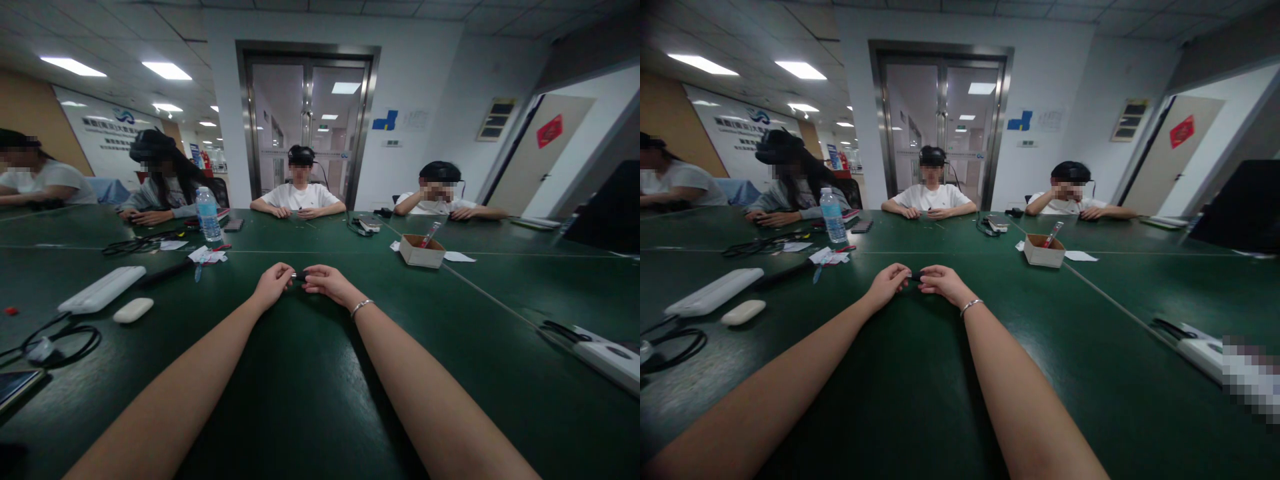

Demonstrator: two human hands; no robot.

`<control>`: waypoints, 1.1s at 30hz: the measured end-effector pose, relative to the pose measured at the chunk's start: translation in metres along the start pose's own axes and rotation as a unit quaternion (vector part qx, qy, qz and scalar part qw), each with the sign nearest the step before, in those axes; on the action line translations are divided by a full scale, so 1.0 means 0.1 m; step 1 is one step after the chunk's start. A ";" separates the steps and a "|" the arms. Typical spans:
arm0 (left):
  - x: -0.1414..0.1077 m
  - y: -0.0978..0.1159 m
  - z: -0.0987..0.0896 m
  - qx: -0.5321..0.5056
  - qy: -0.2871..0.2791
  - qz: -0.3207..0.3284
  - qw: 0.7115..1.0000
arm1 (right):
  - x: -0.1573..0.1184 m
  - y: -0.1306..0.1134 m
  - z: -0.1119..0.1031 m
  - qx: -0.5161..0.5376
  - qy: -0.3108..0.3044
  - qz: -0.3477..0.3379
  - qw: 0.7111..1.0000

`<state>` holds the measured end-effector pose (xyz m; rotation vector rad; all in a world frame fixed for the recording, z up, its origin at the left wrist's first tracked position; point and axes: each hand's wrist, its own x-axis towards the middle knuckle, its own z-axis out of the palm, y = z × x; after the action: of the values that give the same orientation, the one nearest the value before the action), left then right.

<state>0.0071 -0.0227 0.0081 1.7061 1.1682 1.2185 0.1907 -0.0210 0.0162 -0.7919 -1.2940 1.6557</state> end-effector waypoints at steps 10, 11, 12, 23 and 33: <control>-0.01 0.01 0.01 -0.005 0.004 -0.002 1.000 | 0.01 0.00 0.00 0.005 0.000 -0.002 1.000; -0.01 0.02 0.01 -0.002 0.008 -0.003 1.000 | 0.01 0.00 0.00 0.006 0.002 -0.002 1.000; -0.01 0.02 0.01 0.000 0.012 -0.003 1.000 | 0.01 0.00 0.00 0.005 0.003 -0.001 1.000; 0.01 -0.02 0.01 -0.016 -0.015 -0.027 0.999 | -0.01 -0.03 0.03 -0.010 0.010 0.012 1.000; -0.01 0.01 0.02 -0.016 -0.008 -0.021 1.000 | 0.00 -0.02 0.02 -0.005 0.008 0.010 1.000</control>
<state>0.0090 -0.0238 0.0087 1.6565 1.1644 1.1889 0.1897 -0.0220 0.0184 -0.8250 -1.2887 1.6570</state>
